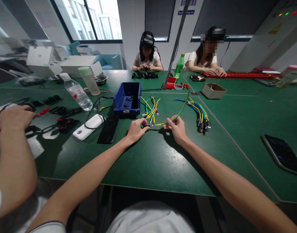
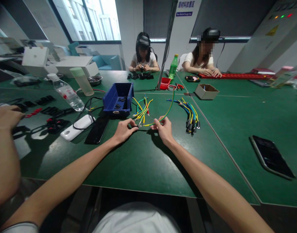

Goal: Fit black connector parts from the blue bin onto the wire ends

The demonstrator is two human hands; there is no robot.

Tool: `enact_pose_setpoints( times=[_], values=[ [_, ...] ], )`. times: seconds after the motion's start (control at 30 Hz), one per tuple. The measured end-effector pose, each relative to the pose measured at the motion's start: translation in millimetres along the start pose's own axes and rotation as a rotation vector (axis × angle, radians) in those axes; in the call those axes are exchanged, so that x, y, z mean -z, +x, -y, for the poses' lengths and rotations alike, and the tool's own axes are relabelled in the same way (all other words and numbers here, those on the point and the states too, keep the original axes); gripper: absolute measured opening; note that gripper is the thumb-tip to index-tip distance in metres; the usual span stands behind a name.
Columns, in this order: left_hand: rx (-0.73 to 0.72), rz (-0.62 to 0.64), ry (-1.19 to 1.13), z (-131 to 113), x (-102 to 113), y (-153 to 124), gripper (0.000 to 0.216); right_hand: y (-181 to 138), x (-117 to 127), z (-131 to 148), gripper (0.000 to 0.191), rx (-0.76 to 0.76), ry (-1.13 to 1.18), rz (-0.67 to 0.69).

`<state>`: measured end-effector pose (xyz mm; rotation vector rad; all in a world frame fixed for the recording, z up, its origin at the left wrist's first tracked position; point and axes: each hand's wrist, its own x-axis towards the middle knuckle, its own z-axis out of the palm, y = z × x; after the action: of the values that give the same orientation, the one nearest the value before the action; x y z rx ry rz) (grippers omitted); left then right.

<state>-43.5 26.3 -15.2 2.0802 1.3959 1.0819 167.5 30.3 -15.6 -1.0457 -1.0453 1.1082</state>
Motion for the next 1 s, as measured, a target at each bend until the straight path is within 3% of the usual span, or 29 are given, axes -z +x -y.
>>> enact_pose_setpoints(
  times=[1.0],
  values=[
    [-0.060, 0.032, 0.008, -2.7, 1.0, -0.9, 0.011, 0.2, 0.7, -1.5, 0.036, 0.028, -0.004, 0.015]
  ],
)
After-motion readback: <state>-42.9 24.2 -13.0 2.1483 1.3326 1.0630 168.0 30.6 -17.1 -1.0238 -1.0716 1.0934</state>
